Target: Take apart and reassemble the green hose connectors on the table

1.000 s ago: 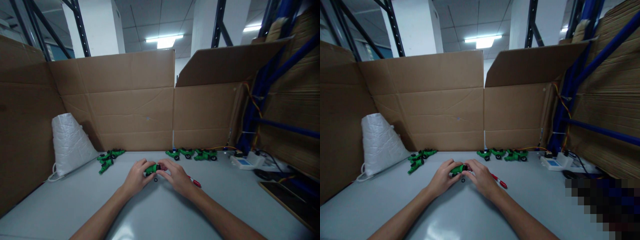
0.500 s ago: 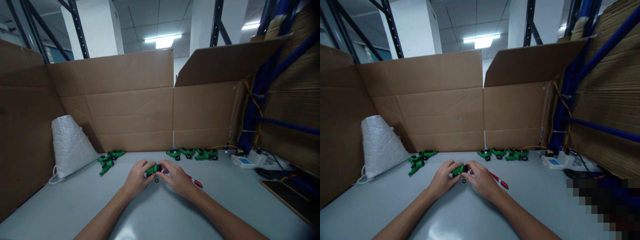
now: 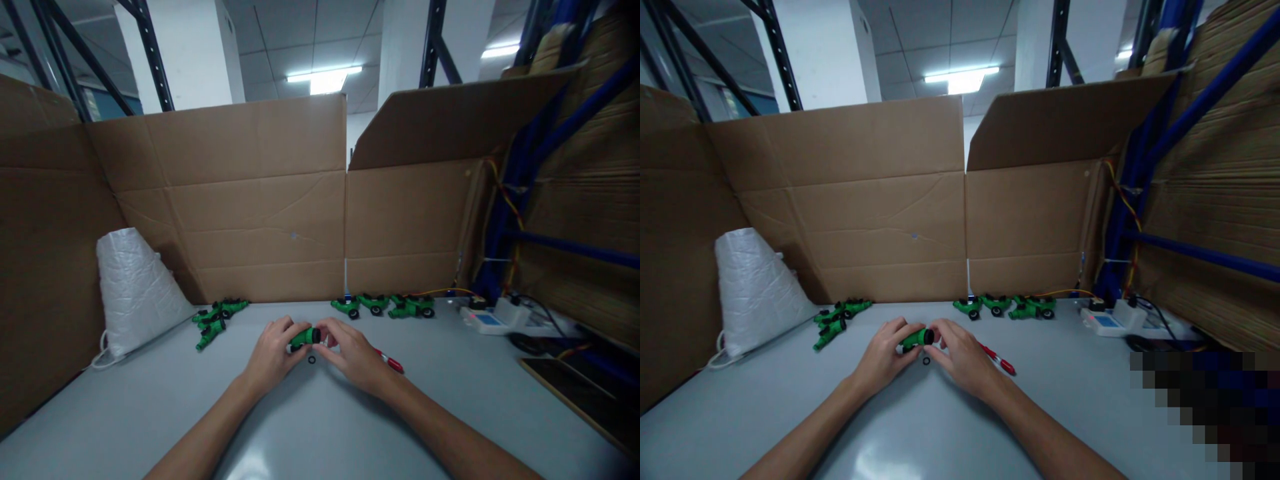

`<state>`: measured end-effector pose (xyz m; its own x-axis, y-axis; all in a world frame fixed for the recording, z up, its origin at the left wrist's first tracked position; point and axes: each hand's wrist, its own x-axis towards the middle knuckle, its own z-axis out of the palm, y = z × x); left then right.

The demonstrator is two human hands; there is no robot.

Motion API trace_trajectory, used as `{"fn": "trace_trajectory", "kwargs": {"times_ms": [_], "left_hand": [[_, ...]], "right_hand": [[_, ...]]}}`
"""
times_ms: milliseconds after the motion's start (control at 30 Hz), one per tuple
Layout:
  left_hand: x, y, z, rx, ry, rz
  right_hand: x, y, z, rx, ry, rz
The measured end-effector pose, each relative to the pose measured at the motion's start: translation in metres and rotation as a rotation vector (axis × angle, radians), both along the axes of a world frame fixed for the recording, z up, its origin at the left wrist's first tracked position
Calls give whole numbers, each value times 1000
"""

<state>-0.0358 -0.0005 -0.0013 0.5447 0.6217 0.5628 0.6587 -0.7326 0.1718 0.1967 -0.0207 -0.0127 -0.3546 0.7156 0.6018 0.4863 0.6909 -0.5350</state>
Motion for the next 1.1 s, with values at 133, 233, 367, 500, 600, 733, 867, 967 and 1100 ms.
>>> {"fn": "trace_trajectory", "kwargs": {"times_ms": [133, 233, 367, 500, 600, 733, 867, 967, 1100], "left_hand": [[0, 0, 0, 21, 5, -14], [1, -1, 1, 28, 11, -19], [1, -1, 2, 17, 17, -23], [1, -2, 4, 15, 28, -31], [1, -2, 3, 2, 39, -27], [1, 0, 1, 5, 37, -13], [1, 1, 0, 5, 46, -8], [1, 0, 1, -6, 56, -16], [0, 0, 2, -7, 56, -32]], "right_hand": [[0, 1, 0, -18, -20, -30], [1, 1, -1, -25, -43, -56], [1, 1, 0, -39, -71, -78], [-1, 0, 0, -79, -98, -105], [0, 0, -1, -92, -119, -114], [1, 0, -1, -24, -125, -96], [2, 0, 2, 20, -131, -80], [3, -1, 2, 42, -152, -80], [4, 1, -1, 80, -179, -68]]}}
